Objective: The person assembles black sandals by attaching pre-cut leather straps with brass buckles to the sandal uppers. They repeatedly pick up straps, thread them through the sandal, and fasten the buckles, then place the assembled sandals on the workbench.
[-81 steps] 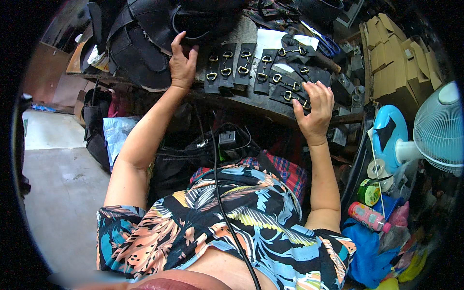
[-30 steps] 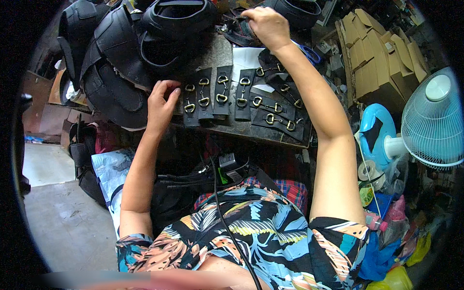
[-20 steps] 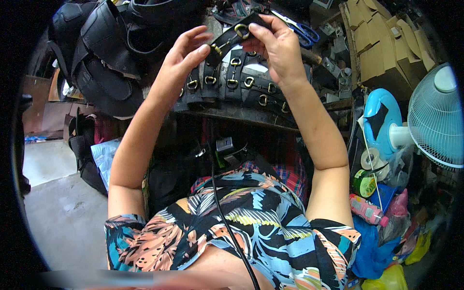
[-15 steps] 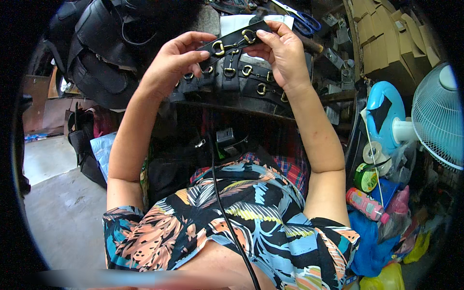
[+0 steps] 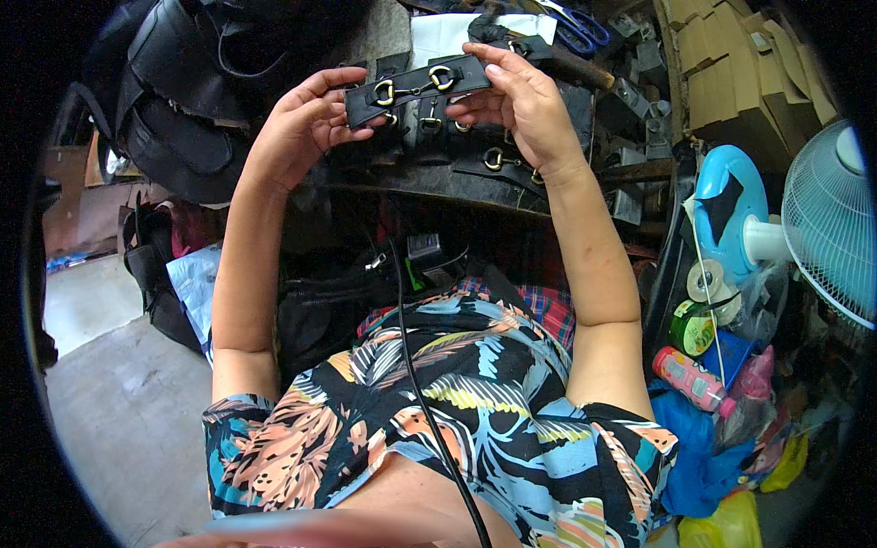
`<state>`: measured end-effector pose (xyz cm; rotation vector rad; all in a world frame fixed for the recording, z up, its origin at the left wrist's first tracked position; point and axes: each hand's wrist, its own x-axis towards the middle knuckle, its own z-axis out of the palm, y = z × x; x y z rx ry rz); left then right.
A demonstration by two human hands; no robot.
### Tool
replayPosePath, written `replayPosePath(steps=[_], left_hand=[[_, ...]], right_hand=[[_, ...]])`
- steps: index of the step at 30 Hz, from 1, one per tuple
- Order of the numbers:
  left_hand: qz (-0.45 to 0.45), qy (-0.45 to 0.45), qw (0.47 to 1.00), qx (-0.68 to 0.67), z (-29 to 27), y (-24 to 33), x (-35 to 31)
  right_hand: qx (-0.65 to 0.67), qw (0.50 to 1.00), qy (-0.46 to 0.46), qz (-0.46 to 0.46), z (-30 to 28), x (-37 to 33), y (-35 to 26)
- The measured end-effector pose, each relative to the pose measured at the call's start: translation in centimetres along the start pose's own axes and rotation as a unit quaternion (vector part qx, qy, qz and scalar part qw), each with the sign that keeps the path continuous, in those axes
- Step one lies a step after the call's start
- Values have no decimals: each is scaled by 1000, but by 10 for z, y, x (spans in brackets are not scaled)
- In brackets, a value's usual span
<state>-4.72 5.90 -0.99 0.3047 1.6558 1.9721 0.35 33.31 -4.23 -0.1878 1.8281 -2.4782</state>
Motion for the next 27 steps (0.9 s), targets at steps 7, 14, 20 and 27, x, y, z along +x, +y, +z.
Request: replayPosePath(steps=[7,14,20,27], left_hand=[[11,-11,1000,-9,-7,-1,-10],[44,-21,995,88,-6,-1,-39],[14,3,998,59,1,-10,-91],[37,6,980,195,21,-11,-112]], right_hand=[[3,1000,-29,-3,-1,-1,-2],[-161,982,-95,6,17,-25,-30],[-151,975,-98,128,32,-59,-25],[-154,982,-105,11,33,-70,-2]])
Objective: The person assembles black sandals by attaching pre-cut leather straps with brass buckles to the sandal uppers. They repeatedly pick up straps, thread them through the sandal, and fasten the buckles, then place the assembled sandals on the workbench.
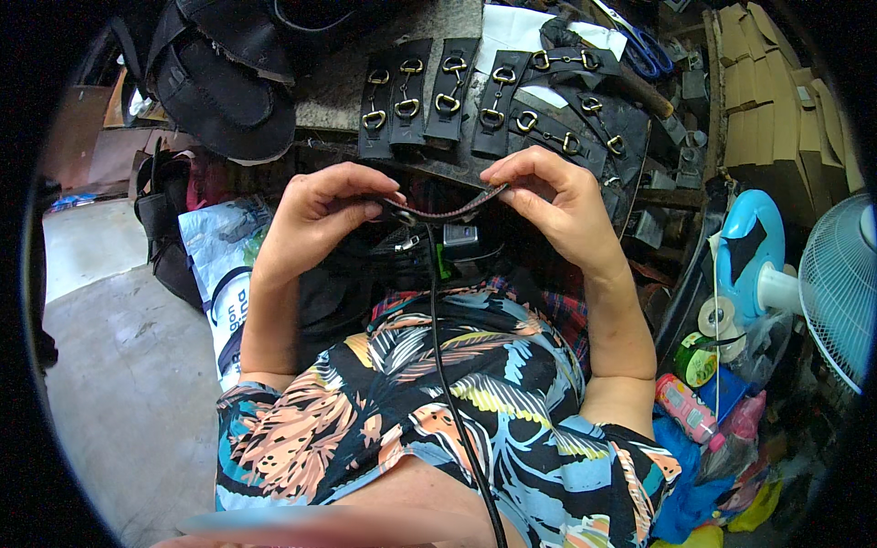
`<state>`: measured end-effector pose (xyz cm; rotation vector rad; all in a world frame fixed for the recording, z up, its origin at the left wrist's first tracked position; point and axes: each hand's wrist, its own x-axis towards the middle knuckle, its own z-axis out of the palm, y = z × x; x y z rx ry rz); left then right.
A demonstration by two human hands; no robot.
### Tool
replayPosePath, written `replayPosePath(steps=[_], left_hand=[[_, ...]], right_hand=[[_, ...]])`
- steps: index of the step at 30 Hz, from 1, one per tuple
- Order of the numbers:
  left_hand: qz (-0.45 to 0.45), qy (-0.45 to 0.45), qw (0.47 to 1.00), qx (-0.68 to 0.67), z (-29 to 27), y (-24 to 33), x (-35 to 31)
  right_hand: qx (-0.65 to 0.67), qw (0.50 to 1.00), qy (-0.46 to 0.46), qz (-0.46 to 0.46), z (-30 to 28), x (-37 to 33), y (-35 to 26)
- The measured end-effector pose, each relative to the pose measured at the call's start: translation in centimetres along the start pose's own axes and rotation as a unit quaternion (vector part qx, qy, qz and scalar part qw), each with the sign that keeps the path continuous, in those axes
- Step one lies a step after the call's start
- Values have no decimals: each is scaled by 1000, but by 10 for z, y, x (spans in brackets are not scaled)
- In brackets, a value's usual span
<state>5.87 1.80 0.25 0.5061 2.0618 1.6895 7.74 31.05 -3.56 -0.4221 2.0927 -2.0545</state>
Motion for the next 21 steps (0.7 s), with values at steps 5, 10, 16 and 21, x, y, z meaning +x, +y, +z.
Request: replayPosePath(steps=[5,10,16,21], left_hand=[[59,26,995,71,11,3,-6],[42,61,983,166,18,3,-4],[31,18,977,210,24,5,-1],[-30,21,997,74,25,4,7]], right_hand=[[21,999,41,10,2,-12,-3],[45,995,83,43,2,-25,-8],[37,997,51,51,0,-39,-9],[12,996,61,70,-1,-43,-3]])
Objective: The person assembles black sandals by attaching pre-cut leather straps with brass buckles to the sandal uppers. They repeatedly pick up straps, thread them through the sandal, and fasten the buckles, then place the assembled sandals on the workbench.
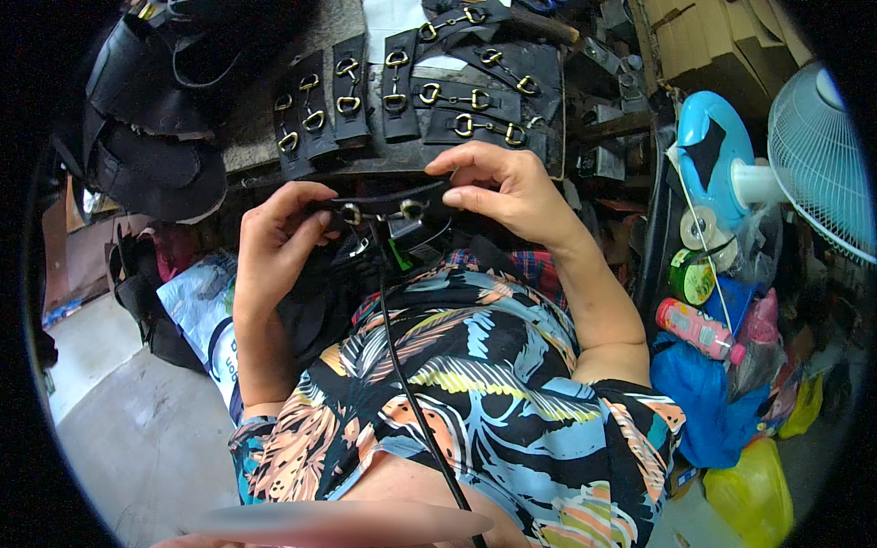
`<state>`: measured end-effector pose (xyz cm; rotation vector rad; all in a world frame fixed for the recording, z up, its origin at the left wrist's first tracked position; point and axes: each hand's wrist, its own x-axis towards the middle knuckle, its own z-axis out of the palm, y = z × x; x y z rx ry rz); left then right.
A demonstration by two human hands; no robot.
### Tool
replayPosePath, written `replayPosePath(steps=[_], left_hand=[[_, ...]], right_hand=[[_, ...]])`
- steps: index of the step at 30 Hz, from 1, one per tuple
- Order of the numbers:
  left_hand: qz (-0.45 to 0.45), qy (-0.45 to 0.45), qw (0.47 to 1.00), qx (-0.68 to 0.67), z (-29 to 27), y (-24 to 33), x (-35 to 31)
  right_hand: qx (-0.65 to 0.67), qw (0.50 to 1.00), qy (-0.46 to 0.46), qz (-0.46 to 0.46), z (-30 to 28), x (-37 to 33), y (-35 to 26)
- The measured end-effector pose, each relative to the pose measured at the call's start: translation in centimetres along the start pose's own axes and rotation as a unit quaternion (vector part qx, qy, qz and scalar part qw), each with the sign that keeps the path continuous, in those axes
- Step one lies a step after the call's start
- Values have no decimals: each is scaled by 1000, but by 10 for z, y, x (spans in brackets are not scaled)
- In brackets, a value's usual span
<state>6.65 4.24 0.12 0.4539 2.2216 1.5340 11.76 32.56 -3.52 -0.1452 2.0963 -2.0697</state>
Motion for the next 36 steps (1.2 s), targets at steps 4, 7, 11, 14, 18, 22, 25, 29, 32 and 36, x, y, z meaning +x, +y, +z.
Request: replayPosePath(steps=[4,7,11,14,18,22,25,29,32,36], left_hand=[[11,5,1000,-3,4,-1,6],[-17,-33,999,-11,2,3,12],[35,-43,997,-44,-1,9,16],[77,-19,995,-55,-1,12,19],[56,17,997,-48,0,8,24],[52,10,996,-66,0,3,27],[38,9,998,-55,-2,5,24],[46,8,998,-50,-7,11,21],[51,9,998,-26,-9,14,22],[69,16,997,-27,-19,14,27]], right_hand=[[-22,1000,-6,11,-4,-7,4],[-58,998,-16,30,-7,-9,5],[-31,999,9,4,-9,-3,4],[2,999,20,-25,-12,4,0],[-3,999,31,-42,-15,9,-2],[-18,999,35,-30,-17,7,1],[-32,999,20,-26,-23,4,3],[-50,997,48,-45,-35,-2,0],[-67,994,67,-50,-42,-6,-3],[-98,992,72,-26,-46,-4,-8]])
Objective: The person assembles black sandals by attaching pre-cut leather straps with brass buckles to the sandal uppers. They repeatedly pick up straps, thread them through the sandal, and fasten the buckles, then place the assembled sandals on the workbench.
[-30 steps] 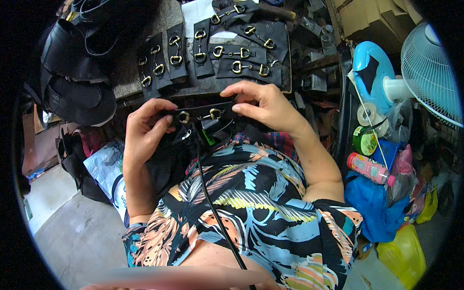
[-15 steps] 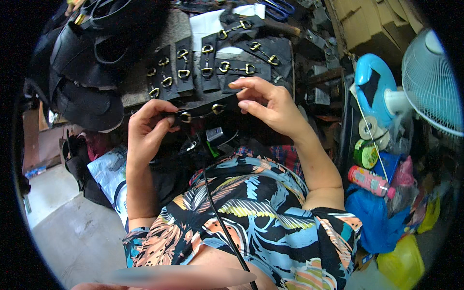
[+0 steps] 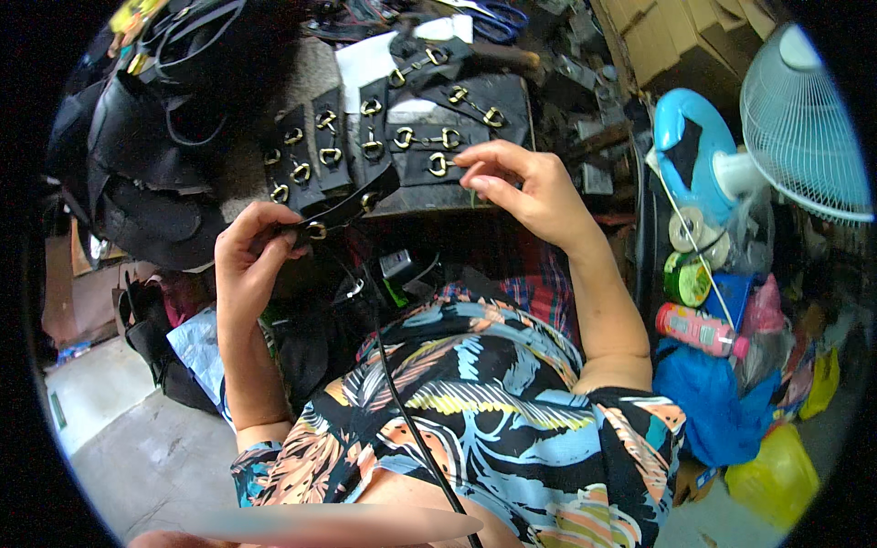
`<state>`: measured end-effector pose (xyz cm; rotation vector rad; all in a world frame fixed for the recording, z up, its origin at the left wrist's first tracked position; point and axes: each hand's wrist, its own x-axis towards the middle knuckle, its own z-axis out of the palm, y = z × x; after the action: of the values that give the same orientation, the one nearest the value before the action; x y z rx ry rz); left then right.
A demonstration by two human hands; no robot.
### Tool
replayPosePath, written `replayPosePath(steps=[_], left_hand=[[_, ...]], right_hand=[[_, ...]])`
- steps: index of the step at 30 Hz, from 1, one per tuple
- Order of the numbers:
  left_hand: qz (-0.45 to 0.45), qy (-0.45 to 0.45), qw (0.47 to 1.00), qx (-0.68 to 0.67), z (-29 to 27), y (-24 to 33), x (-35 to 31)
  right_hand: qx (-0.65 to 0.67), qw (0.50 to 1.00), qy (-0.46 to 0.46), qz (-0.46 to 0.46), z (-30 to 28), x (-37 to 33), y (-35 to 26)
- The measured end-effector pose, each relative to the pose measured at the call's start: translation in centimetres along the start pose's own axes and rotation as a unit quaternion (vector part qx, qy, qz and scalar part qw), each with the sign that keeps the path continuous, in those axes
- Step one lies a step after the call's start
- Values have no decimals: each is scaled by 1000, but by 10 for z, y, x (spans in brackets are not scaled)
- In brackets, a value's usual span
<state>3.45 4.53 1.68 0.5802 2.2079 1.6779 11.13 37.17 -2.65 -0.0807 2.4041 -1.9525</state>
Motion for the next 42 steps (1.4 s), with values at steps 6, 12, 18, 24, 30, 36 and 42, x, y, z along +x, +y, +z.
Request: replayPosePath(steps=[6,12,18,24,30,36,42], left_hand=[[31,-18,999,-23,-30,-24,55],[21,-7,996,-88,-46,-55,105],[14,-25,998,-64,-37,-66,136],[-53,25,997,-58,-30,-64,147],[-77,41,994,-65,-30,-66,154],[-62,65,996,-20,-30,-71,157],[-20,71,996,-39,-22,-60,149]], right_hand=[[-96,991,48,-81,-8,30,-9],[-189,970,65,-140,-13,74,-24],[-242,958,64,-142,-8,131,-16],[-348,902,103,-235,-1,226,-3],[-558,802,45,-209,25,282,4],[-620,768,26,-160,22,301,-6],[-511,803,139,-272,-3,276,-16]])
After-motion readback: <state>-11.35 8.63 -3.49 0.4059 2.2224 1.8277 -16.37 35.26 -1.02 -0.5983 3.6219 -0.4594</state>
